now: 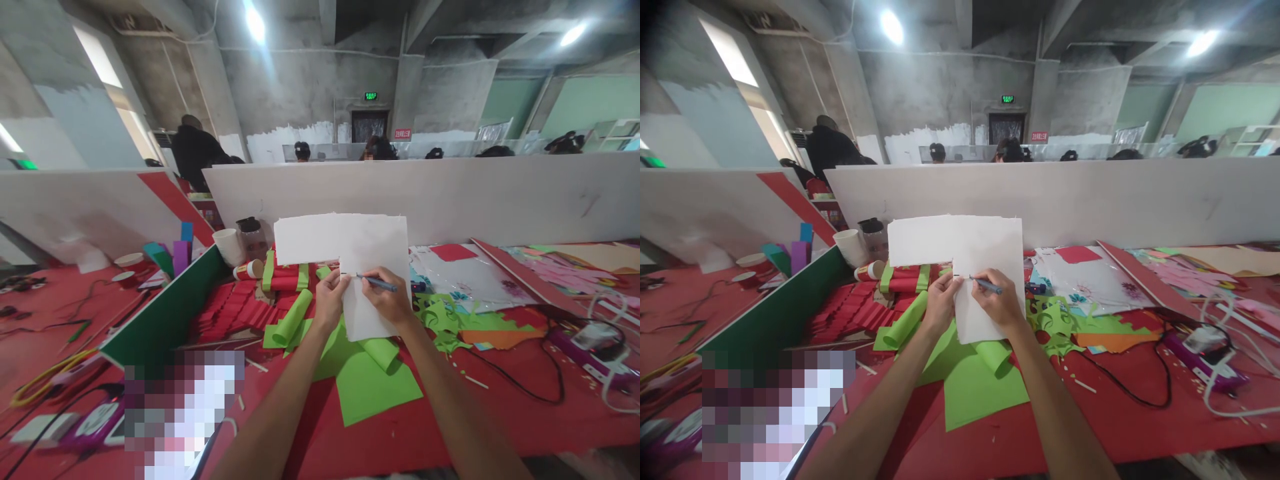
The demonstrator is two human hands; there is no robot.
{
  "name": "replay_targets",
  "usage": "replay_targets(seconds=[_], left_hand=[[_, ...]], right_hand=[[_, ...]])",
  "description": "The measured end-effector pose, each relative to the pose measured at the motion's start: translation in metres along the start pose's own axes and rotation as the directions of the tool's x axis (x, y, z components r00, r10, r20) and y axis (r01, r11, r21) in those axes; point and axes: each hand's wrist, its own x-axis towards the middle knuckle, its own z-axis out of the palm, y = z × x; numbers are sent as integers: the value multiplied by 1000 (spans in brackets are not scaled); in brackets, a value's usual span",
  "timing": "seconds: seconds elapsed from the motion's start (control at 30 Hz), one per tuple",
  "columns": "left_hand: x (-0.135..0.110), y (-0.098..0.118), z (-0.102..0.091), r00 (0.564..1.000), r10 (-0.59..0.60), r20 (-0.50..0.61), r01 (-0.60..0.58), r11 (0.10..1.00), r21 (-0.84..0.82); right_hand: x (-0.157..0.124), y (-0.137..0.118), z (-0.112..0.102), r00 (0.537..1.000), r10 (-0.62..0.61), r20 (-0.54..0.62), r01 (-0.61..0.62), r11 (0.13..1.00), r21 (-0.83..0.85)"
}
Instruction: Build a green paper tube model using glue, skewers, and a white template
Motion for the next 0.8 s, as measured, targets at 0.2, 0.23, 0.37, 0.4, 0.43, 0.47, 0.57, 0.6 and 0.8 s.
replay_targets(seconds=[0.2,0.23,0.37,0.4,0.43,0.47,0.57,0.6,0.8], left_hand=[[-1,2,2,1000,-9,-13,9,1000,-2],[-1,3,2,999,-16,-28,15,1000,-7],[0,8,3,997,-21,-79,19,999,-35],[1,9,2,996,-18,-91,14,999,-43],[1,9,2,995,-14,-103,9,999,-50],[2,10,1,993,-12,-115,5,998,-55],[2,11,-1,990,-23,-140,17,999,-41],[2,11,-2,988,-30,-152,26,999,-26],[6,12,-7,974,-35,-222,52,996,71]], right_hand=[[0,-1,-1,1000,13,15,-13,1000,14],[0,0,-2,1000,15,-5,-15,1000,27],[4,5,-8,980,-14,-198,20,999,28],[5,8,-10,967,-19,-253,21,1000,6],[6,12,-12,955,-16,-297,11,1000,-18],[7,17,-13,945,-4,-326,-9,999,-37],[8,35,-15,949,87,-304,-93,996,-5],[8,41,-15,953,128,-273,-125,992,31],[4,66,-19,956,275,-106,-254,951,175]])
